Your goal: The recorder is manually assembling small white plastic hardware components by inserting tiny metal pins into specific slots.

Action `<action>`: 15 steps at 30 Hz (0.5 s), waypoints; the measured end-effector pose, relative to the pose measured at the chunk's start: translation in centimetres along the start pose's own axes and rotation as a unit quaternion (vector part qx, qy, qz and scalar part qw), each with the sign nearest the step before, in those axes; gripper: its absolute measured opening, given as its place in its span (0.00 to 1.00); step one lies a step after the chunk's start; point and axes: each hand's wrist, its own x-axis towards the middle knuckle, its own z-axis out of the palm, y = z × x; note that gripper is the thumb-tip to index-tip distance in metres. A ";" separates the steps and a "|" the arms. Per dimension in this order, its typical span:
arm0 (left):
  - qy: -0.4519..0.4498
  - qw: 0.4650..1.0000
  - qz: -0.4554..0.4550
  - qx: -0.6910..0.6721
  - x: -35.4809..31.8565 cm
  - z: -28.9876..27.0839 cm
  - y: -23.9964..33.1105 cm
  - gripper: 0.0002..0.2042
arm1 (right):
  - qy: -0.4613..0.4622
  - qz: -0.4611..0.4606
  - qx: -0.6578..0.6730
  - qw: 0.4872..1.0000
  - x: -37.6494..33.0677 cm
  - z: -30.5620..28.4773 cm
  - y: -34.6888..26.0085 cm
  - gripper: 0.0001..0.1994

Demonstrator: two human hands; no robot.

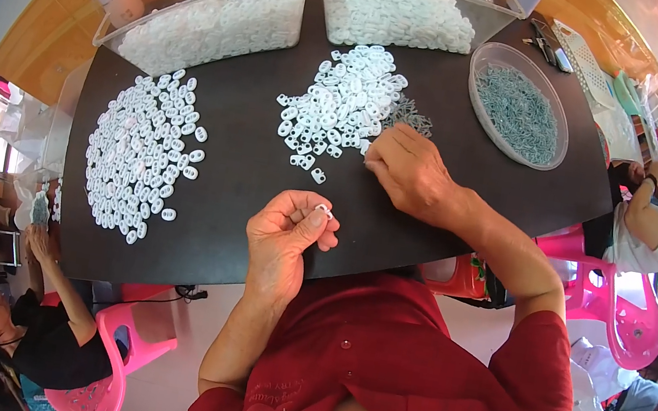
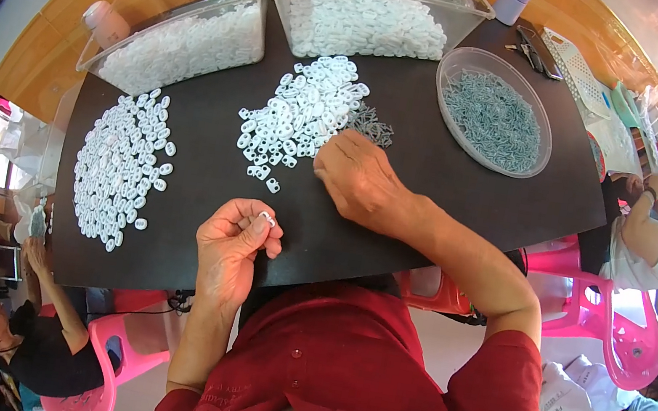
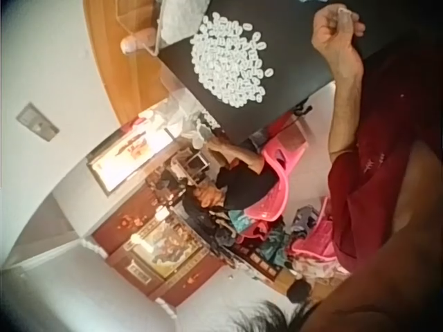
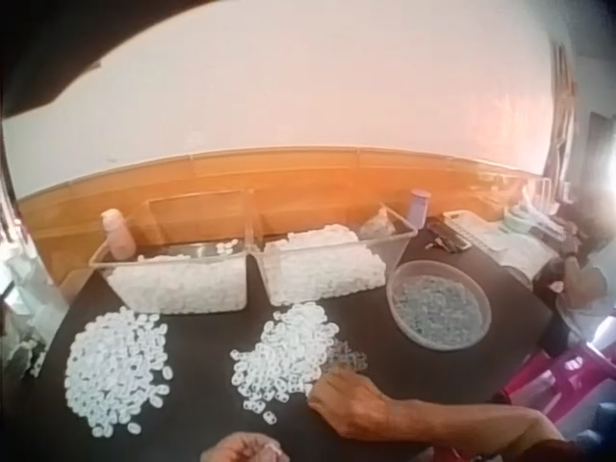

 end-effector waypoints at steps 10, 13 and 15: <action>0.016 1.000 0.021 0.007 0.0 0.2 0.3 0.06 | -0.064 0.257 0.379 0.887 1.8 -1.2 -5.2 0.08; 0.017 0.999 0.031 0.027 -0.1 0.2 0.4 0.05 | -0.069 0.255 0.393 0.881 2.0 -1.4 -5.3 0.08; 0.021 0.998 0.037 0.041 -0.1 0.3 0.3 0.05 | -0.075 0.264 0.391 0.879 2.1 -1.5 -5.4 0.08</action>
